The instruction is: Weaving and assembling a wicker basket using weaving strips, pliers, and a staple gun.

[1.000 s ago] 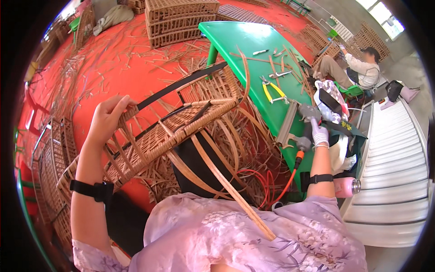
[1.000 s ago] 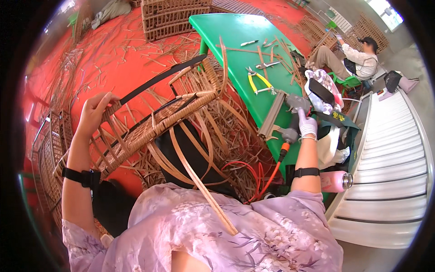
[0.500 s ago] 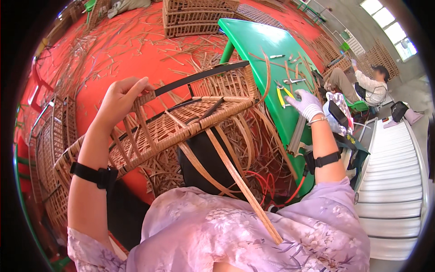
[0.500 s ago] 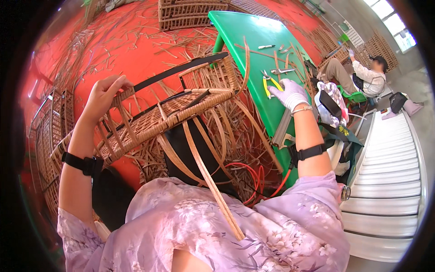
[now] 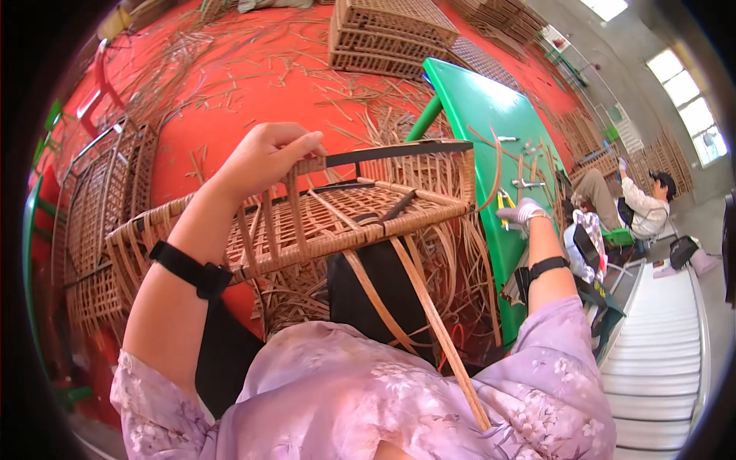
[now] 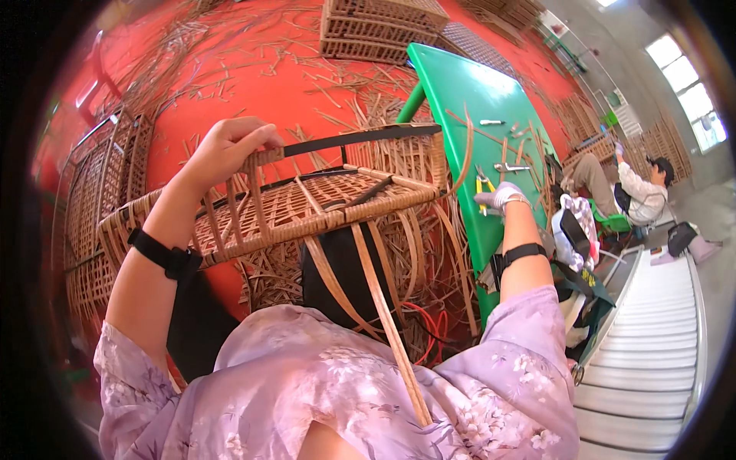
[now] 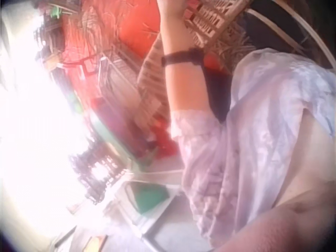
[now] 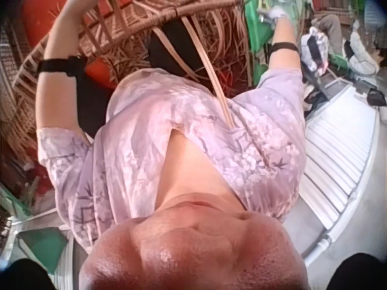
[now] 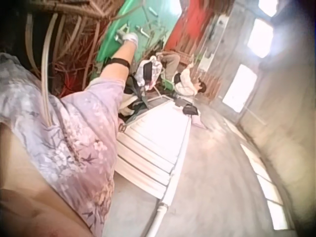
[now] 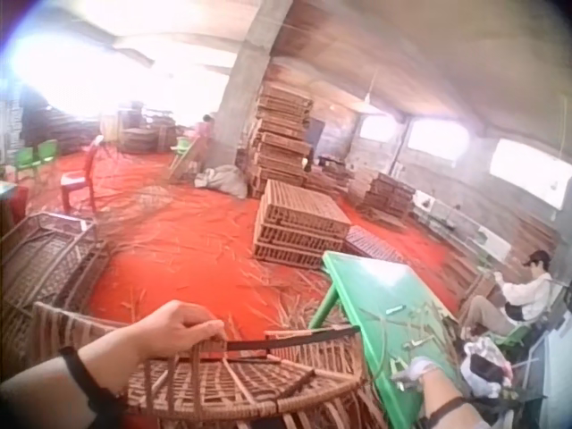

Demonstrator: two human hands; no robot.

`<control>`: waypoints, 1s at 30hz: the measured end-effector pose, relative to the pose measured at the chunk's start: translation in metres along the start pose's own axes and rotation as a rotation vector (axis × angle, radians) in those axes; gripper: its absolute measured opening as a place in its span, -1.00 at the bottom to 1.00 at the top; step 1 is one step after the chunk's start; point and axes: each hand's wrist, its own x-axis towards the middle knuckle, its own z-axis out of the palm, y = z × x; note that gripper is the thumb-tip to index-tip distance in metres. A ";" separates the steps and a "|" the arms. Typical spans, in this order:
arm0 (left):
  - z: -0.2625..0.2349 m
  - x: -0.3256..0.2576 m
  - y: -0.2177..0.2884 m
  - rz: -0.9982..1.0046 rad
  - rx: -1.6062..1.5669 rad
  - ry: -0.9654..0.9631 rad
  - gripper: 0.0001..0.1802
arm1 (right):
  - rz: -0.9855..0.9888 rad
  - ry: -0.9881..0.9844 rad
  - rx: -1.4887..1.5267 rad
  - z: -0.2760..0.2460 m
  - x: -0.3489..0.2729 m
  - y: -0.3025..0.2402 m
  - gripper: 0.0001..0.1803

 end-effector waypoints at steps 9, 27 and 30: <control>-0.001 -0.001 -0.007 -0.011 -0.002 0.000 -0.56 | 0.206 0.240 0.041 -0.005 -0.042 -0.031 -0.25; -0.007 -0.002 0.008 -0.065 -0.056 -0.089 -0.66 | -1.003 0.627 -0.006 -0.061 -0.177 -0.197 -0.36; -0.007 -0.001 0.004 -0.025 -0.054 -0.100 -0.64 | -1.010 0.650 -0.062 -0.057 -0.177 -0.213 -0.32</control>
